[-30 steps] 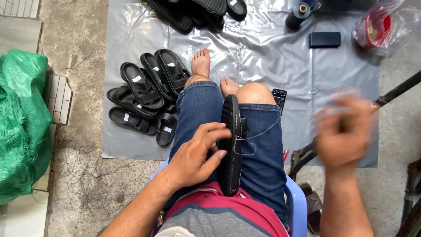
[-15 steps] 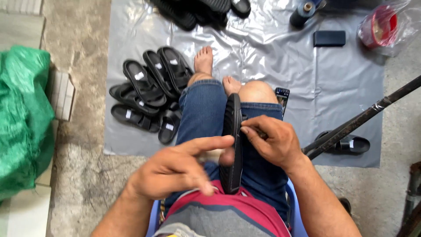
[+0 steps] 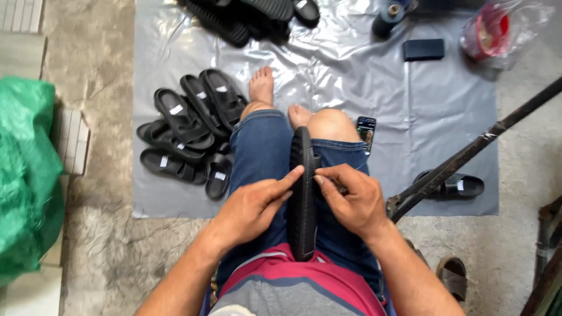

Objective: Hand-stitching the sole of a black sandal using a needle and thread

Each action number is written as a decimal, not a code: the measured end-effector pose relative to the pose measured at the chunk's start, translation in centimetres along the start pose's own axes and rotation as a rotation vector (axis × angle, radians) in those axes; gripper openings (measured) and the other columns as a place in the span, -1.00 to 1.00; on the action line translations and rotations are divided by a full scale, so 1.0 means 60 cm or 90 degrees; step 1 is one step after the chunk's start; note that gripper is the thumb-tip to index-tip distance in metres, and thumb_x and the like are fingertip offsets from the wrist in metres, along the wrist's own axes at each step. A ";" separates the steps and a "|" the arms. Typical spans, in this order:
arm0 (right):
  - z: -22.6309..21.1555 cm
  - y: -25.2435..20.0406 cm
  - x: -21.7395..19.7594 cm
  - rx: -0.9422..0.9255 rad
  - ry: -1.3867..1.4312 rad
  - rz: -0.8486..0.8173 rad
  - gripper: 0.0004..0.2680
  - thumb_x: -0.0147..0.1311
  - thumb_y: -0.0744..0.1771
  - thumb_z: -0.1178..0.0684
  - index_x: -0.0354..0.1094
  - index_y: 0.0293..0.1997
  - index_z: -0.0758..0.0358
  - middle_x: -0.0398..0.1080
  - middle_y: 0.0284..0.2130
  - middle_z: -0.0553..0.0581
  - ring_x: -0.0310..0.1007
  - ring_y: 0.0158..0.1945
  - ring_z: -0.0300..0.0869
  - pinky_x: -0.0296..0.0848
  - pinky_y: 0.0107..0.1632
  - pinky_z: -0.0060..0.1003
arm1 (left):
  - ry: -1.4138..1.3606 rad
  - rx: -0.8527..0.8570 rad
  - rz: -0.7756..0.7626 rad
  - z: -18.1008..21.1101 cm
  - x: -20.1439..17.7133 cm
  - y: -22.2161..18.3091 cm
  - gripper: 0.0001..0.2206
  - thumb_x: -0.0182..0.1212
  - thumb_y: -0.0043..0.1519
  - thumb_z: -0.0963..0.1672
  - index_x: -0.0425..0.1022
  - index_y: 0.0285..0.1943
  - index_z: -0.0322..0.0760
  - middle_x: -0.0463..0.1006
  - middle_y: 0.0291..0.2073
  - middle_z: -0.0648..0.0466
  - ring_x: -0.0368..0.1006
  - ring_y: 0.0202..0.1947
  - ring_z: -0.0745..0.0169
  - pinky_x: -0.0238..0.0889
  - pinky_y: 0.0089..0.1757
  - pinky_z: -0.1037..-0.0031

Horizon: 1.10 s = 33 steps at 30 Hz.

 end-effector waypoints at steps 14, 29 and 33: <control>-0.049 -0.046 0.017 -0.010 0.183 -0.065 -0.90 -0.05 0.29 0.09 0.31 -0.20 0.21 0.41 -0.16 0.13 0.45 -0.14 -0.26 0.40 -0.23 -0.49 | -0.002 -0.032 0.180 0.020 0.073 -0.062 -0.46 0.01 0.15 -0.16 -0.05 0.33 -0.27 0.05 0.29 -0.09 0.02 0.28 0.16 -0.09 0.16 0.48; -0.012 -0.085 -0.012 0.193 0.200 -0.154 -0.90 -0.03 0.25 0.00 0.34 -0.28 0.11 0.44 -0.16 0.13 0.39 0.04 -0.25 0.38 -0.06 -0.44 | -0.003 -0.211 0.141 -0.003 0.115 -0.073 -0.42 0.22 -0.01 -0.07 0.18 0.25 0.07 0.35 0.12 0.13 0.35 0.02 0.37 0.18 -0.02 0.58; 0.013 -0.088 -0.028 0.356 0.283 -0.148 -0.93 0.10 0.22 0.06 0.39 -0.39 0.20 0.43 -0.51 0.01 0.42 -0.44 -0.36 0.53 -0.34 -0.50 | -0.344 -0.408 0.119 -0.019 0.067 -0.051 -0.73 0.11 0.05 -0.16 0.54 -0.06 -0.23 0.49 0.05 0.15 0.54 -0.38 0.34 0.29 -0.31 0.68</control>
Point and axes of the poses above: each hand's wrist, its own y-axis towards the middle knuckle, its own x-axis out of the palm, z = x × y, the point moved 1 cm from there along y, towards the middle knuckle
